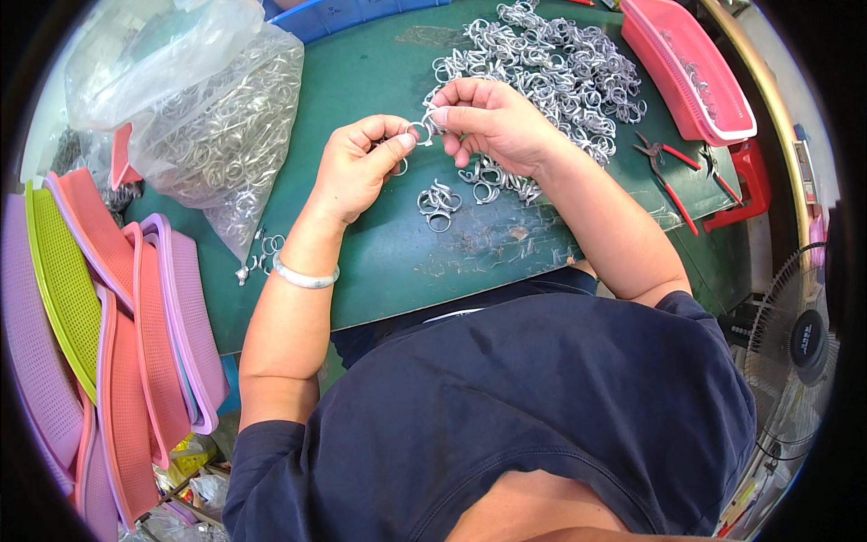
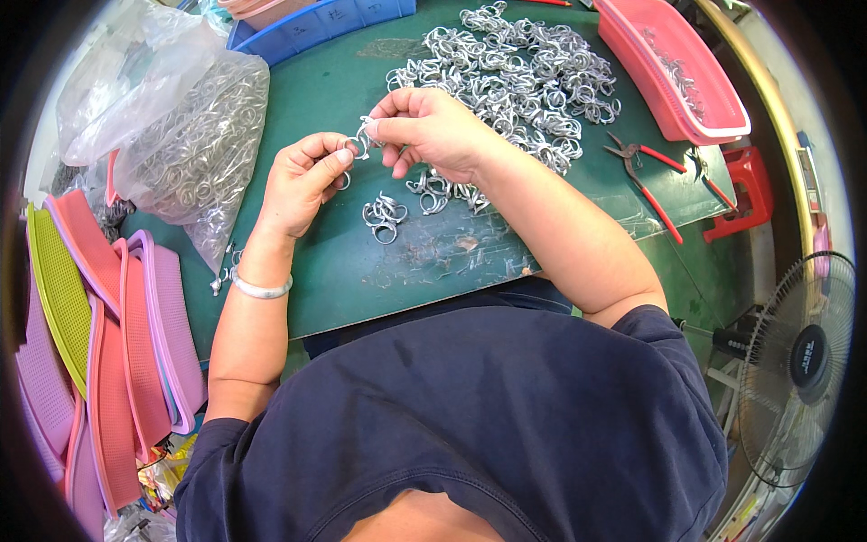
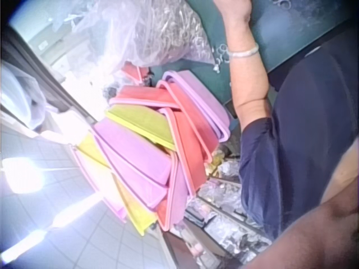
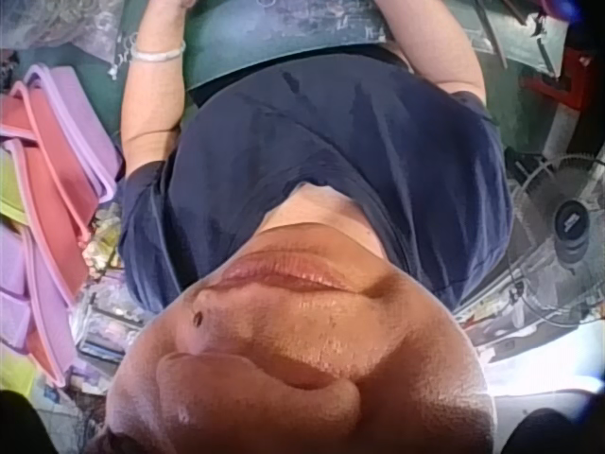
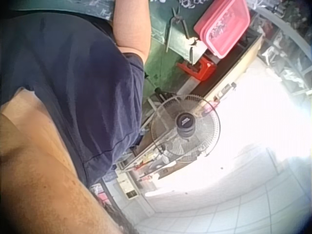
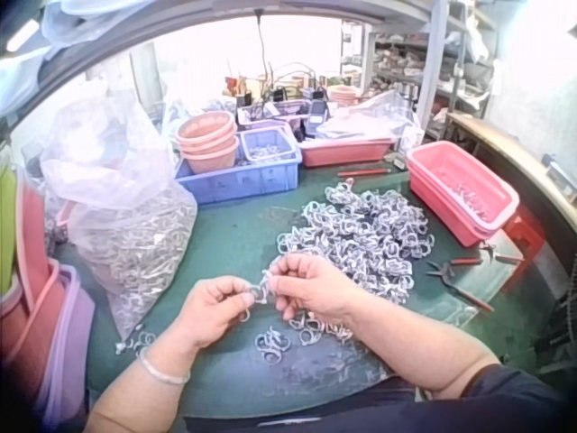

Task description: The person assembles small metal links by hand, connecting them into a chain structure on a workstation.

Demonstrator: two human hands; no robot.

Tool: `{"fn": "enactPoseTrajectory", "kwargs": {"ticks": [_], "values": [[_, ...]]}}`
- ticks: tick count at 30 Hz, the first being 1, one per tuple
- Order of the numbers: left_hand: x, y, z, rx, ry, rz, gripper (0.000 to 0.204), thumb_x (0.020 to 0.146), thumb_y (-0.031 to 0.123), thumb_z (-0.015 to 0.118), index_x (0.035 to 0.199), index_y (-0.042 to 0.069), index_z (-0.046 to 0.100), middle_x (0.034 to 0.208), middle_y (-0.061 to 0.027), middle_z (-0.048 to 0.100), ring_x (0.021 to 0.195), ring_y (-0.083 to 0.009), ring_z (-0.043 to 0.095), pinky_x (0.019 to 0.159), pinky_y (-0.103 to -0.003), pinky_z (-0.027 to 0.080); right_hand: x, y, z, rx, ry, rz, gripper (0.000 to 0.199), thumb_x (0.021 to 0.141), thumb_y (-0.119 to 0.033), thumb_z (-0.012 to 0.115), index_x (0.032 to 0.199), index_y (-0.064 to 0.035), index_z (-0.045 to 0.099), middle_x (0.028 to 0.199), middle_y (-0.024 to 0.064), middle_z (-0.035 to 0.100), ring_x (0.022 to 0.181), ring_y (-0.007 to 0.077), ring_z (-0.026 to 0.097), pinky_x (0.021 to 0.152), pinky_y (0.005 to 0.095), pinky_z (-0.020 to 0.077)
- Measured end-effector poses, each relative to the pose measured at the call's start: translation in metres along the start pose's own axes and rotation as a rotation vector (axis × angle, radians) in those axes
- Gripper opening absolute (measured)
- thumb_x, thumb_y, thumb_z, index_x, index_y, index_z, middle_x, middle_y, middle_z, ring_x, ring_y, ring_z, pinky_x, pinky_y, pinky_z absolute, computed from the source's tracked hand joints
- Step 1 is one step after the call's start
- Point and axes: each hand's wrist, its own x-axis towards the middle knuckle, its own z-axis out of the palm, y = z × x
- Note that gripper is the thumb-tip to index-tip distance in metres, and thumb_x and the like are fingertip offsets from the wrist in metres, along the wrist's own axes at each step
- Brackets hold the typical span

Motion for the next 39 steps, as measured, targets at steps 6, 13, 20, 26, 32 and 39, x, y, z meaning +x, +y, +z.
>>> {"fn": "enactPoseTrajectory", "kwargs": {"ticks": [6, 13, 20, 26, 32, 39], "values": [[-0.001, 0.001, 0.001, -0.193, -0.06, -0.108, 0.011, 0.081, 0.012, 0.06, 0.088, 0.004, 0.061, 0.069, 0.002, 0.055, 0.057, -0.0036, 0.048, 0.044, -0.014, 0.033, -0.001, -0.001, 0.0, -0.009, -0.012, -0.025, 0.019, 0.081, -0.012, 0.059, 0.092, 0.0016, 0.052, 0.075, 0.0068, 0.057, 0.06, 0.0118, 0.055, 0.051, 0.0241, 0.048], [0.002, -0.004, -0.007, -0.336, -0.159, -0.159, 0.011, 0.082, 0.013, 0.059, 0.09, 0.004, 0.06, 0.071, 0.0009, 0.055, 0.057, -0.004, 0.049, 0.042, -0.014, 0.032, 0.002, -0.001, -0.007, 0.144, -0.131, 0.054, 0.015, 0.083, -0.009, 0.057, 0.092, 0.0015, 0.052, 0.079, 0.0082, 0.058, 0.063, 0.0134, 0.057, 0.056, 0.0245, 0.0493], [0.001, -0.005, 0.002, -0.333, -0.11, -0.035, 0.009, 0.085, 0.014, 0.055, 0.089, 0.006, 0.059, 0.071, 0.0012, 0.053, 0.056, -0.0028, 0.046, 0.043, -0.013, 0.031, 0.003, 0.004, -0.003, 0.223, -0.103, -0.026, 0.015, 0.084, -0.008, 0.054, 0.097, 0.0006, 0.051, 0.082, 0.007, 0.057, 0.068, 0.0128, 0.058, 0.062, 0.0276, 0.0524], [0.0, -0.005, 0.006, -0.071, -0.01, 0.072, 0.01, 0.083, 0.011, 0.057, 0.087, 0.003, 0.061, 0.071, 0.0023, 0.053, 0.061, -0.0046, 0.046, 0.052, -0.017, 0.037, 0.002, 0.007, 0.002, 0.194, -0.044, -0.071, 0.014, 0.084, -0.007, 0.055, 0.096, 0.0005, 0.051, 0.082, 0.0069, 0.055, 0.07, 0.0134, 0.057, 0.062, 0.0277, 0.0522], [0.003, -0.006, 0.001, 0.284, -0.049, 0.323, 0.009, 0.081, 0.007, 0.056, 0.084, 0.0, 0.061, 0.071, 0.0011, 0.054, 0.062, -0.0067, 0.047, 0.056, -0.02, 0.039, 0.004, 0.006, -0.004, 0.149, -0.08, -0.001, 0.014, 0.084, -0.008, 0.055, 0.095, 0.0, 0.051, 0.083, 0.0061, 0.055, 0.07, 0.0139, 0.057, 0.061, 0.0273, 0.0516], [-0.002, -0.002, 0.005, 0.048, 0.029, 0.182, 0.009, 0.082, 0.009, 0.058, 0.086, 0.002, 0.061, 0.069, 0.0025, 0.053, 0.059, -0.0048, 0.045, 0.052, -0.018, 0.036, 0.008, 0.006, -0.006, 0.253, 0.003, -0.038, 0.014, 0.085, -0.01, 0.054, 0.094, -0.0001, 0.053, 0.084, 0.0074, 0.058, 0.071, 0.0145, 0.058, 0.061, 0.0276, 0.0512]]}}
